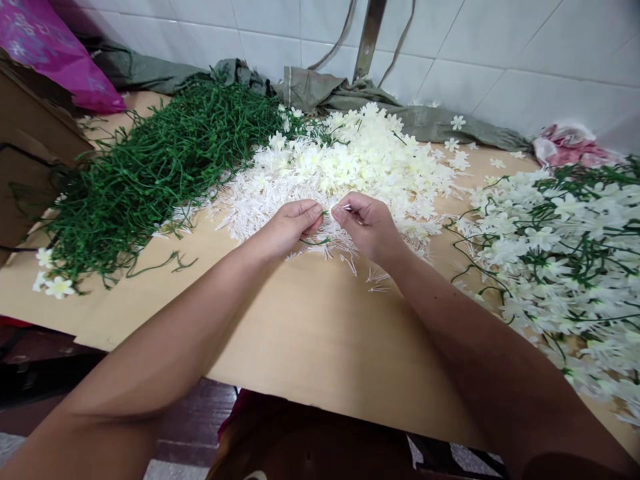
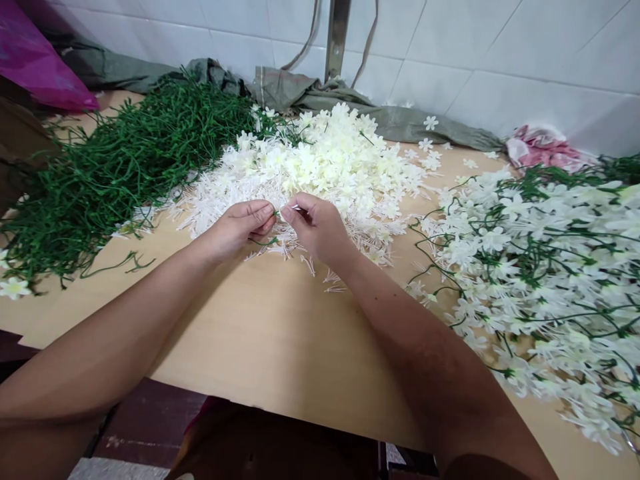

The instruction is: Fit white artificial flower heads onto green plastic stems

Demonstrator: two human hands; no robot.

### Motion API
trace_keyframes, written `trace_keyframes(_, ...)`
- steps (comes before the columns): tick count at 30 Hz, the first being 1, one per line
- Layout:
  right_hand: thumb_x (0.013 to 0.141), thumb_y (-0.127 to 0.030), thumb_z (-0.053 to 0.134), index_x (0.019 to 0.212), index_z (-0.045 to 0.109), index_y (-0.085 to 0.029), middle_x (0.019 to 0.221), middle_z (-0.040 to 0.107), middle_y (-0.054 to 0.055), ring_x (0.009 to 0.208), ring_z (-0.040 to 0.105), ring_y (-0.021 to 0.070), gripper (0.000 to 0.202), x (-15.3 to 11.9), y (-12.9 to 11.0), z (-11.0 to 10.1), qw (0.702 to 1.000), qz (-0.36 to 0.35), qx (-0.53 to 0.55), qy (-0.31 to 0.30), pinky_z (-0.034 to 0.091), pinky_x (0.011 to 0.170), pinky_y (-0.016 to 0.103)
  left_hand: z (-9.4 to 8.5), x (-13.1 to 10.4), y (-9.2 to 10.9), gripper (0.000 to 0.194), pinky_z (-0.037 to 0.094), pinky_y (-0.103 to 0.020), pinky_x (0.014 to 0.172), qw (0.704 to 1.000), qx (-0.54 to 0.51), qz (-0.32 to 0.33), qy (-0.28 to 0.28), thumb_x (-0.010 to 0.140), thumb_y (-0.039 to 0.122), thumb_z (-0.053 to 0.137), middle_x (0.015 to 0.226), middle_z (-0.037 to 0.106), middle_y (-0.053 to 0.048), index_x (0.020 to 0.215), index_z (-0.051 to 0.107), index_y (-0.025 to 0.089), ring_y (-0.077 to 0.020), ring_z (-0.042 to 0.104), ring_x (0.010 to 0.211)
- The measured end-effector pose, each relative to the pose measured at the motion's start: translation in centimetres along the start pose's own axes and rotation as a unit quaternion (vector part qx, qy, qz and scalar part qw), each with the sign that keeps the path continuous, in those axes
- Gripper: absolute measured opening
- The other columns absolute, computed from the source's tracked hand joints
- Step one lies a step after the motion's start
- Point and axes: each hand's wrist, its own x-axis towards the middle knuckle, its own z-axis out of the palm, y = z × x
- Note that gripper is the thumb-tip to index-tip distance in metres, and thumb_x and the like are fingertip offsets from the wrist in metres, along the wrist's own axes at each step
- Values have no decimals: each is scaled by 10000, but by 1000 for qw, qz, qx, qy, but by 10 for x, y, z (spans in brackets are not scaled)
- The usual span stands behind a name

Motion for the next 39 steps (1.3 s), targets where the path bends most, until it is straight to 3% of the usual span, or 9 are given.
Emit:
trace_keyframes(6, 797, -444, 638, 664, 546, -190, 536, 402, -60, 510, 325, 68, 301, -2, 1, 3, 1000, -19, 1, -6, 299, 506, 241, 4, -1, -4, 420, 145, -193, 430, 999, -31, -33, 4, 819, 294, 598, 452, 307, 57, 477, 407, 143, -28, 225, 415)
trace_keyframes(15, 672, -471, 744, 682, 548, -191, 612, 567, -39, 611, 517, 88, 342, -1, 14, 6, 983, 67, 166, -47, 422, 612, 249, 8, -2, -3, 414, 151, -182, 422, 996, -77, -49, 10, 818, 262, 593, 433, 291, 66, 476, 386, 151, -27, 219, 405)
trace_keyframes(23, 661, -464, 754, 654, 531, -183, 573, 545, -44, 538, 460, 75, 359, -3, 18, 7, 988, 85, 121, -43, 363, 539, 236, 5, 1, -14, 356, 180, -199, 445, 1000, 11, -10, 9, 817, 226, 553, 455, 335, 56, 497, 411, 160, -45, 259, 425)
trace_keyframes(39, 672, -453, 739, 650, 479, -193, 556, 467, -59, 531, 415, 75, 368, -6, 21, 9, 988, 104, 102, -51, 330, 529, 236, 13, 2, -15, 369, 230, -212, 489, 990, 140, -18, 32, 884, 135, 437, 468, 336, 63, 521, 376, 162, -54, 280, 455)
